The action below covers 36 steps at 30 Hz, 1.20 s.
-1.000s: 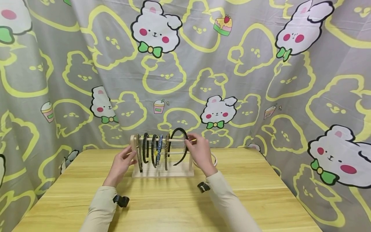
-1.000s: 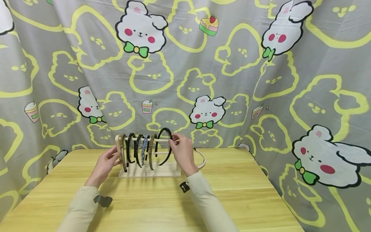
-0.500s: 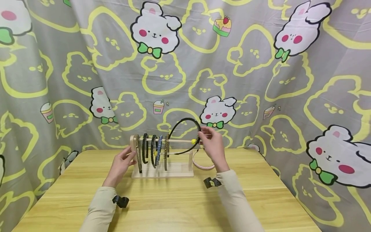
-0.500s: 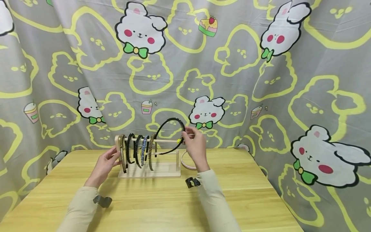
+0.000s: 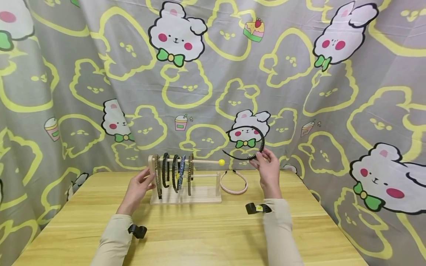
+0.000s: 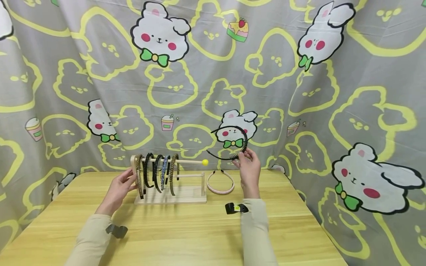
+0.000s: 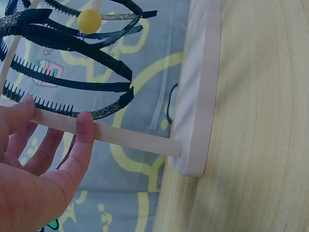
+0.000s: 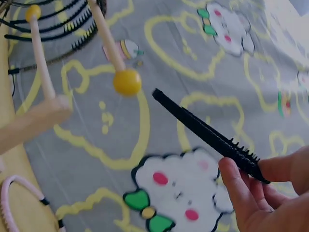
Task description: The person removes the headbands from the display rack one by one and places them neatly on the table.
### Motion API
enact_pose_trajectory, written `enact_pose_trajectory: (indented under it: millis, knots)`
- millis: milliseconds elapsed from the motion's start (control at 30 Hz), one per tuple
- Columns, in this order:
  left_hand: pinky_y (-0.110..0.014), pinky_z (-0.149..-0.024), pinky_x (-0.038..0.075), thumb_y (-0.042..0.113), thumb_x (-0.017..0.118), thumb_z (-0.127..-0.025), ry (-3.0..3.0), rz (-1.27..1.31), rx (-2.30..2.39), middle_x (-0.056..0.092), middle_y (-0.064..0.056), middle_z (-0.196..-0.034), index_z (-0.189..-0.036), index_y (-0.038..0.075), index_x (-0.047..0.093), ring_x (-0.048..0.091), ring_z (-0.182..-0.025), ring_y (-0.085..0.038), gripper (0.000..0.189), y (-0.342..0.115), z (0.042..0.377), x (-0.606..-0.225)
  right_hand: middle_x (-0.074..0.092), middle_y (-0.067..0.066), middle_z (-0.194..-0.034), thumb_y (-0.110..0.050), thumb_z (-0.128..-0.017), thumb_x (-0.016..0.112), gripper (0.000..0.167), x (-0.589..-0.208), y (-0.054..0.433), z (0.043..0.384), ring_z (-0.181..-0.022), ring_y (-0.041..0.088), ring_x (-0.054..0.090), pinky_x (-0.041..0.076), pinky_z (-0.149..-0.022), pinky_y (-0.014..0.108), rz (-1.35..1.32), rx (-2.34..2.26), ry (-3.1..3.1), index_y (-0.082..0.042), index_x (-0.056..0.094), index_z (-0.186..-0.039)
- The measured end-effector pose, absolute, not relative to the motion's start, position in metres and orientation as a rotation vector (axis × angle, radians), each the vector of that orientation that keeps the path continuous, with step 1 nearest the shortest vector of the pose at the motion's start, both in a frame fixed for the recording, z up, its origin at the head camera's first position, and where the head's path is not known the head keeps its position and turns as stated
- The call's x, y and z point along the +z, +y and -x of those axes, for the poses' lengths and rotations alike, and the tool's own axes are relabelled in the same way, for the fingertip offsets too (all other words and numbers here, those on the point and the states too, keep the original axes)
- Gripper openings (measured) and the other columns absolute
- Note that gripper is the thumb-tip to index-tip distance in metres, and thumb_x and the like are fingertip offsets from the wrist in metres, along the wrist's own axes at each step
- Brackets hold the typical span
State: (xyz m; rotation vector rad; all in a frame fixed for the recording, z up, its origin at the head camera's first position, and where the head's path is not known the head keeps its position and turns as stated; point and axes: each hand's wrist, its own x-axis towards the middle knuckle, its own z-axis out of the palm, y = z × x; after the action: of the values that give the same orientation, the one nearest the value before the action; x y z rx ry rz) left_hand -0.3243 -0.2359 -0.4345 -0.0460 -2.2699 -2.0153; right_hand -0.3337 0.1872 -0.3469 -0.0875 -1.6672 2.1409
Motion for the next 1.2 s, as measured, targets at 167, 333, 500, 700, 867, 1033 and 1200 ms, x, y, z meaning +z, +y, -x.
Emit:
enact_pose_trajectory:
  millis: [167, 333, 500, 700, 867, 1033, 1200]
  knots:
    - [-0.028, -0.101, 0.057, 0.028, 0.052, -0.109, -2.270, 0.039, -2.019, 0.032, -0.018, -0.163, -0.163, 0.019, 0.027, 0.043, -0.136, -0.030, 0.060, -0.237, 0.323, -0.435, 0.047, 0.005, -0.109, 0.000, -0.104, 0.055, 0.045, -0.367, 0.203, 0.341, -0.088, 0.011, 0.064, 0.063, -0.085, 0.025, 0.184, 2.165, -1.568, 0.003, 0.043, -0.147]
    - [-0.031, -0.102, 0.057, 0.034, 0.052, -0.109, -2.282, 0.042, -2.012, 0.031, -0.017, -0.164, -0.164, 0.019, 0.026, 0.042, -0.138, -0.030, 0.062, -0.238, 0.325, -0.436, 0.048, 0.005, -0.107, -0.002, -0.104, 0.055, 0.044, -0.387, 0.216, 0.347, -0.086, 0.011, 0.064, 0.063, -0.084, 0.022, 0.279, 2.215, -1.508, 0.002, 0.041, -0.146]
    - [-0.031, -0.102, 0.057, 0.031, 0.050, -0.109, -2.282, 0.044, -2.008, 0.033, -0.018, -0.163, -0.164, 0.020, 0.026, 0.042, -0.138, -0.030, 0.061, -0.239, 0.325, -0.435, 0.050, 0.007, -0.113, -0.003, -0.105, 0.052, 0.041, -0.403, 0.226, 0.354, -0.088, 0.009, 0.065, 0.061, -0.091, 0.024, 0.375, 2.332, -1.380, 0.000, 0.038, -0.144]
    - [-0.026, -0.098, 0.058, 0.030, 0.049, -0.110, -2.285, 0.049, -1.996, 0.031, -0.019, -0.163, -0.164, 0.020, 0.025, 0.041, -0.138, -0.031, 0.059, -0.239, 0.324, -0.435, 0.054, 0.010, -0.117, 0.001, -0.104, 0.050, 0.050, -0.421, 0.231, 0.363, -0.088, 0.009, 0.067, 0.055, -0.104, 0.029, 0.487, 2.453, -1.221, 0.003, 0.028, -0.149]
    - [-0.027, -0.099, 0.058, 0.030, 0.050, -0.109, -2.284, 0.044, -2.003, 0.032, -0.018, -0.163, -0.164, 0.020, 0.025, 0.042, -0.135, -0.028, 0.060, -0.239, 0.325, -0.436, 0.049, 0.013, -0.120, 0.006, -0.104, 0.046, 0.052, -0.436, 0.231, 0.366, -0.097, 0.014, 0.063, 0.051, -0.109, 0.031, 0.529, 2.522, -1.116, 0.003, 0.024, -0.151]
    - [-0.030, -0.100, 0.058, 0.032, 0.050, -0.109, -2.284, 0.049, -2.005, 0.032, -0.018, -0.163, -0.164, 0.021, 0.025, 0.042, -0.135, -0.028, 0.060, -0.238, 0.326, -0.437, 0.042, 0.017, -0.131, 0.009, -0.103, 0.043, 0.050, -0.448, 0.228, 0.368, -0.112, 0.021, 0.056, 0.047, -0.113, 0.031, 0.568, 2.566, -1.018, 0.001, 0.022, -0.148]
    - [-0.027, -0.097, 0.058, 0.032, 0.050, -0.109, -2.286, 0.053, -1.995, 0.033, -0.018, -0.162, -0.164, 0.021, 0.026, 0.043, -0.135, -0.029, 0.060, -0.238, 0.326, -0.437, 0.042, 0.019, -0.134, 0.009, -0.103, 0.043, 0.058, -0.456, 0.222, 0.369, -0.133, 0.029, 0.046, 0.047, -0.113, 0.029, 0.647, 2.556, -0.966, 0.004, 0.018, -0.155]
